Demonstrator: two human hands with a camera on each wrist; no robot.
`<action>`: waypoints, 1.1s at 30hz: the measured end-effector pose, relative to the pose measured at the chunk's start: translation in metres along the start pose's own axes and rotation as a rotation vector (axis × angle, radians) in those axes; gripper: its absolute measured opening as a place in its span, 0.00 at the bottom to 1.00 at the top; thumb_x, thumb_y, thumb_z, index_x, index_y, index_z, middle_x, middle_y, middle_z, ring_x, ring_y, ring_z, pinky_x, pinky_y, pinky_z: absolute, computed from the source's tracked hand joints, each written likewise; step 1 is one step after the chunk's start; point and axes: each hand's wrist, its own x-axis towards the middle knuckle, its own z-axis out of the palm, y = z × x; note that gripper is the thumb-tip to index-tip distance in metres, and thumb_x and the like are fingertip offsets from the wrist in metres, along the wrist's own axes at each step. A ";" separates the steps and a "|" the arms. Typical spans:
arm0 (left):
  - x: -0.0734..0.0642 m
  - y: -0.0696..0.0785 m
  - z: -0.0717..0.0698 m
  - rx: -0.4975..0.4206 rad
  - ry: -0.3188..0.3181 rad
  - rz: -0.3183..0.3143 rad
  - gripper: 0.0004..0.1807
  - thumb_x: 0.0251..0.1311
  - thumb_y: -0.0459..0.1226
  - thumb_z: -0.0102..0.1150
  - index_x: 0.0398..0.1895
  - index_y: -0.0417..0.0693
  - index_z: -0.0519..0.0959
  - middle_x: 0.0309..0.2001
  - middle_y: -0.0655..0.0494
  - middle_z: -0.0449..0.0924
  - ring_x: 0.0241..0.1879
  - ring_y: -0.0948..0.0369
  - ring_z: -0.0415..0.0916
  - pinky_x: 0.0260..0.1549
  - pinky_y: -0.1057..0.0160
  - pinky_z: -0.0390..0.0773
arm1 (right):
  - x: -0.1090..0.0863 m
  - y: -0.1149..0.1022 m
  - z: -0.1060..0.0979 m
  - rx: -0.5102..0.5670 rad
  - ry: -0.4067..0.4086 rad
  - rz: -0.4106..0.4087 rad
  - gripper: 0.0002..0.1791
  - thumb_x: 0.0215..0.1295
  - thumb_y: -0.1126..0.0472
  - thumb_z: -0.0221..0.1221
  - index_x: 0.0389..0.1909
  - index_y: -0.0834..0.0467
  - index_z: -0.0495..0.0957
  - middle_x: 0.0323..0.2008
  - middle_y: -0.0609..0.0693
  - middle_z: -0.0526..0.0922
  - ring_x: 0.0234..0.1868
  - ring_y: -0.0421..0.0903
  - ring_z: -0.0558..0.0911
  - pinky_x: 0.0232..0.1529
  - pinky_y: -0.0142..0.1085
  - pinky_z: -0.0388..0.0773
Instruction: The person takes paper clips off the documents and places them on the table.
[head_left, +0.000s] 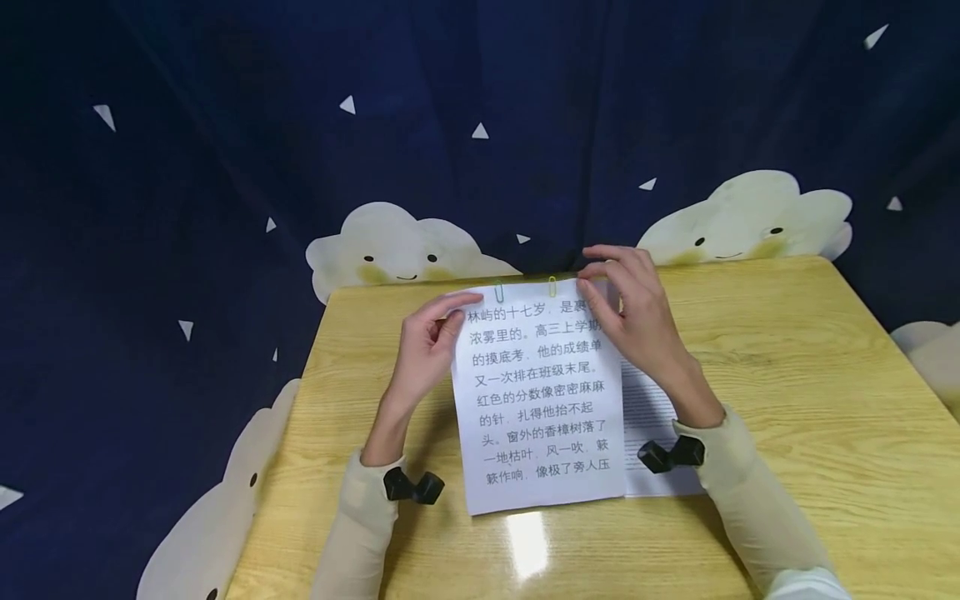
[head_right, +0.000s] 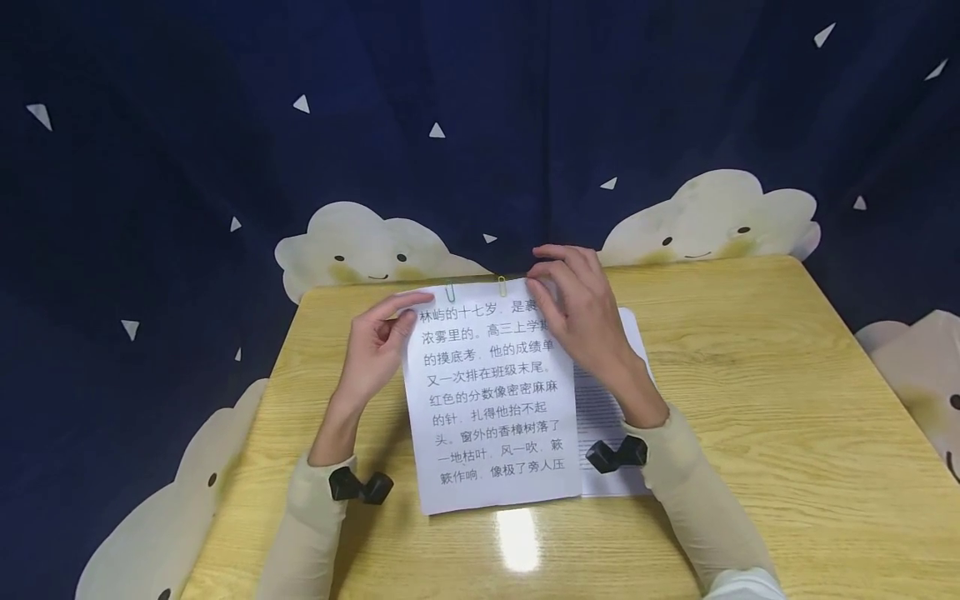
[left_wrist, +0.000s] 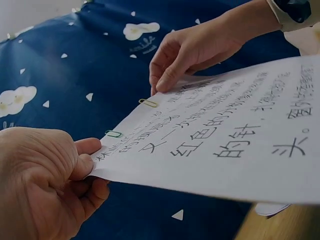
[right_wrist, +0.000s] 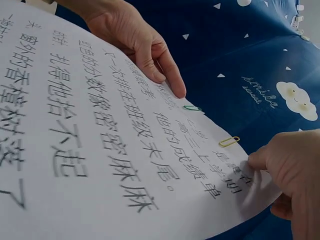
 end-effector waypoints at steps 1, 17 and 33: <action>0.000 0.000 0.001 0.004 -0.003 0.000 0.17 0.77 0.25 0.50 0.59 0.42 0.84 0.58 0.49 0.84 0.18 0.58 0.73 0.14 0.69 0.66 | 0.000 0.000 -0.001 -0.003 -0.008 -0.005 0.05 0.66 0.71 0.67 0.42 0.64 0.85 0.55 0.59 0.84 0.59 0.58 0.74 0.61 0.45 0.65; -0.003 0.002 0.017 0.095 -0.044 -0.024 0.17 0.75 0.23 0.52 0.58 0.41 0.85 0.57 0.47 0.84 0.17 0.61 0.62 0.17 0.69 0.60 | 0.000 0.005 -0.003 -0.044 -0.123 -0.122 0.06 0.63 0.71 0.70 0.41 0.62 0.87 0.45 0.58 0.81 0.51 0.59 0.70 0.53 0.51 0.61; -0.003 0.001 0.020 0.117 -0.051 -0.005 0.17 0.75 0.24 0.52 0.58 0.42 0.85 0.58 0.48 0.83 0.18 0.61 0.63 0.18 0.69 0.60 | 0.001 0.009 -0.009 -0.084 -0.221 -0.093 0.04 0.66 0.70 0.68 0.40 0.62 0.85 0.51 0.59 0.81 0.55 0.61 0.71 0.57 0.54 0.63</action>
